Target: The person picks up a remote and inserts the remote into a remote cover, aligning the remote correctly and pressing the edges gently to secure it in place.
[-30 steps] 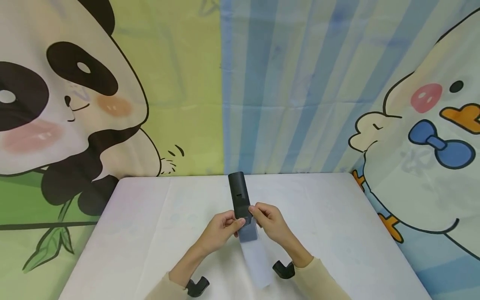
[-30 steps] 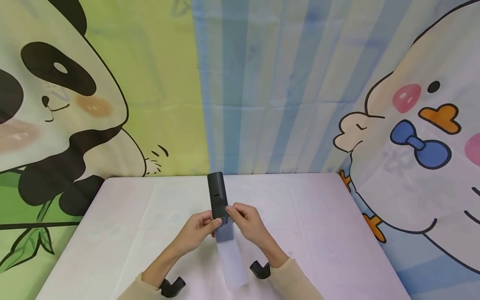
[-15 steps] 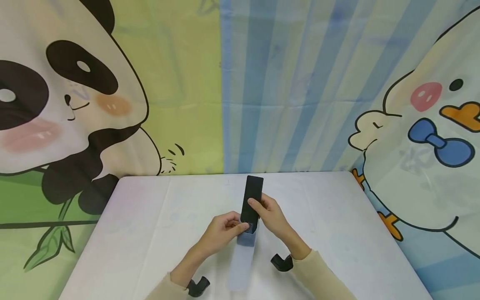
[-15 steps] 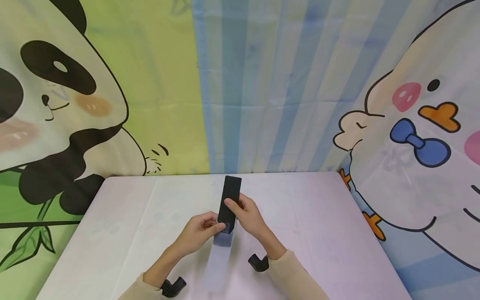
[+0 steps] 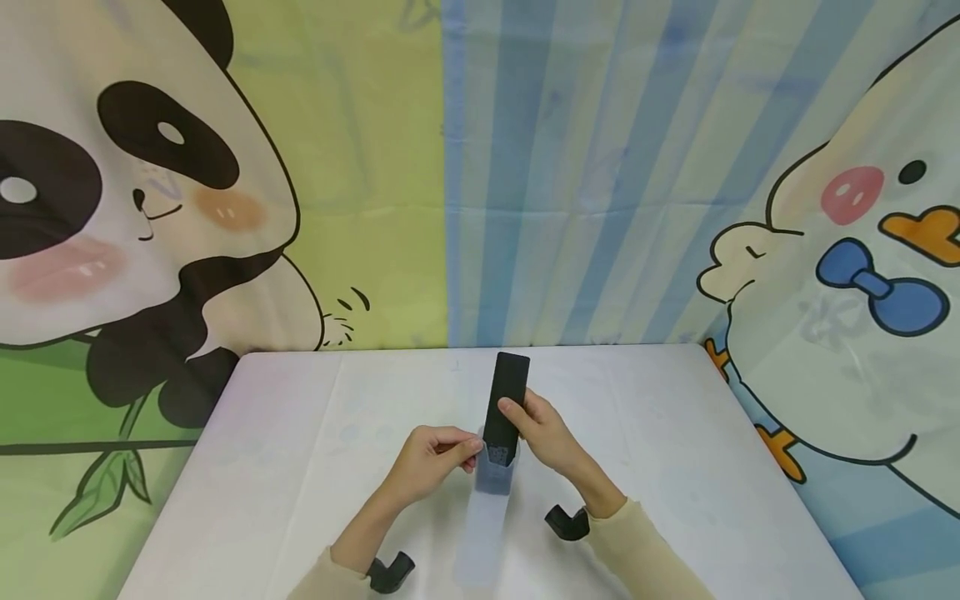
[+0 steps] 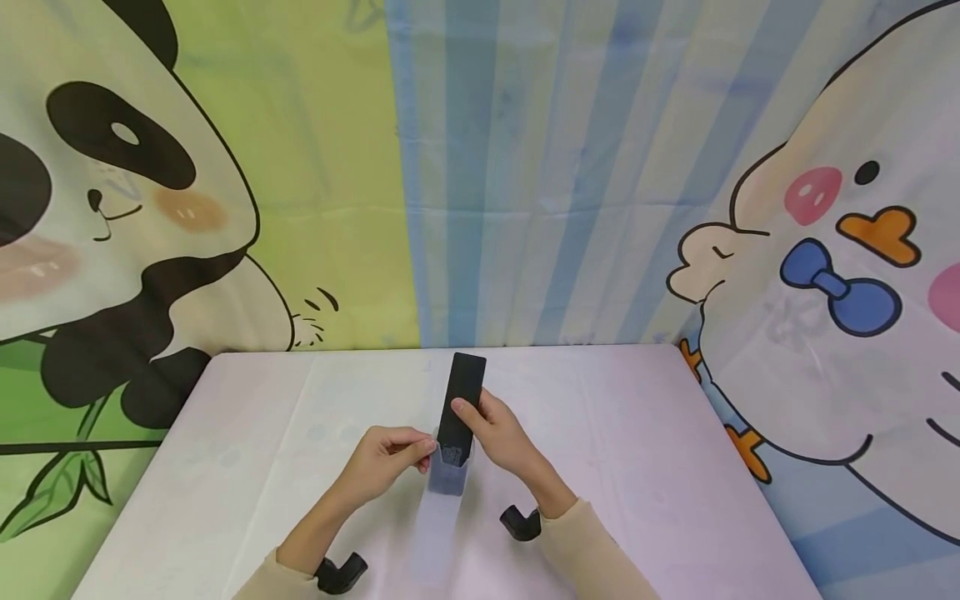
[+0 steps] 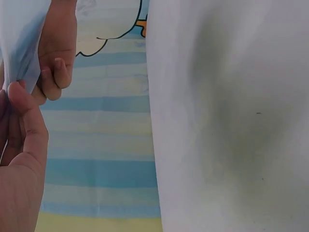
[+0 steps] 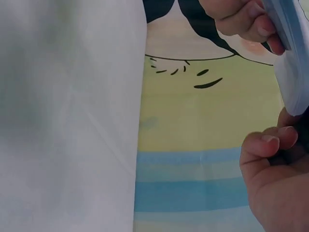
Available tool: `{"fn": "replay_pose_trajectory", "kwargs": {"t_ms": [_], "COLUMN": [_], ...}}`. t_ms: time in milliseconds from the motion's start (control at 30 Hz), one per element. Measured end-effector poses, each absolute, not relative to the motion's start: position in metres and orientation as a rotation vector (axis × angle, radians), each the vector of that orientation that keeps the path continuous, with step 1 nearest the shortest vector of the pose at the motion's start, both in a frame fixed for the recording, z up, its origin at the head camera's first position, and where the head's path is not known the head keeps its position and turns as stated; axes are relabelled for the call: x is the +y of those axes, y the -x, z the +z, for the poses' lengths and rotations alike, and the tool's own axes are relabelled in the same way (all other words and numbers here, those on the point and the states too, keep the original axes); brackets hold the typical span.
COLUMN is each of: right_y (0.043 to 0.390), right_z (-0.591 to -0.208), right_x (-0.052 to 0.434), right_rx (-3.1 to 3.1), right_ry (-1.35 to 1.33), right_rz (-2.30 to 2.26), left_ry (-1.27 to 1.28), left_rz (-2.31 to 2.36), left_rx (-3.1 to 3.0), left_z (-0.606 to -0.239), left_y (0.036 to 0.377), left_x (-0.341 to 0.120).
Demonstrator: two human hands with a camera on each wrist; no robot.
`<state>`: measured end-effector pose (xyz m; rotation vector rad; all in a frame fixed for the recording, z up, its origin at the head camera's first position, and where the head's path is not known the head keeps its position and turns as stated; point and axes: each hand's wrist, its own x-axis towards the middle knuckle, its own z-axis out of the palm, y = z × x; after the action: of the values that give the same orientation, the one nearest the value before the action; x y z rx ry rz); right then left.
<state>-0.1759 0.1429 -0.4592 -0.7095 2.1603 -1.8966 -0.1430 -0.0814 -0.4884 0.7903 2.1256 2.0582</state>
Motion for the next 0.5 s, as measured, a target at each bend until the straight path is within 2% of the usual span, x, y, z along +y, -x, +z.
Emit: {"fn": "replay_pose_trajectory", "kwargs": {"t_ms": [267,500], "right_y": [0.1770,0.1766], "right_z": [-0.4523,-0.4529], "right_x": [0.1442,0.1472], "right_rx": [2.129,2.147], "right_ry": [0.872,0.853], "right_rz": [-1.816,-1.770], "left_ry": [-0.788,-0.695], "left_rz": [2.099,2.080], "left_rx": [2.159,2.199], "left_z": [-0.4849,-0.4843], "left_y": [0.1468,0.1483], "left_x": [-0.0802,-0.0793]}}
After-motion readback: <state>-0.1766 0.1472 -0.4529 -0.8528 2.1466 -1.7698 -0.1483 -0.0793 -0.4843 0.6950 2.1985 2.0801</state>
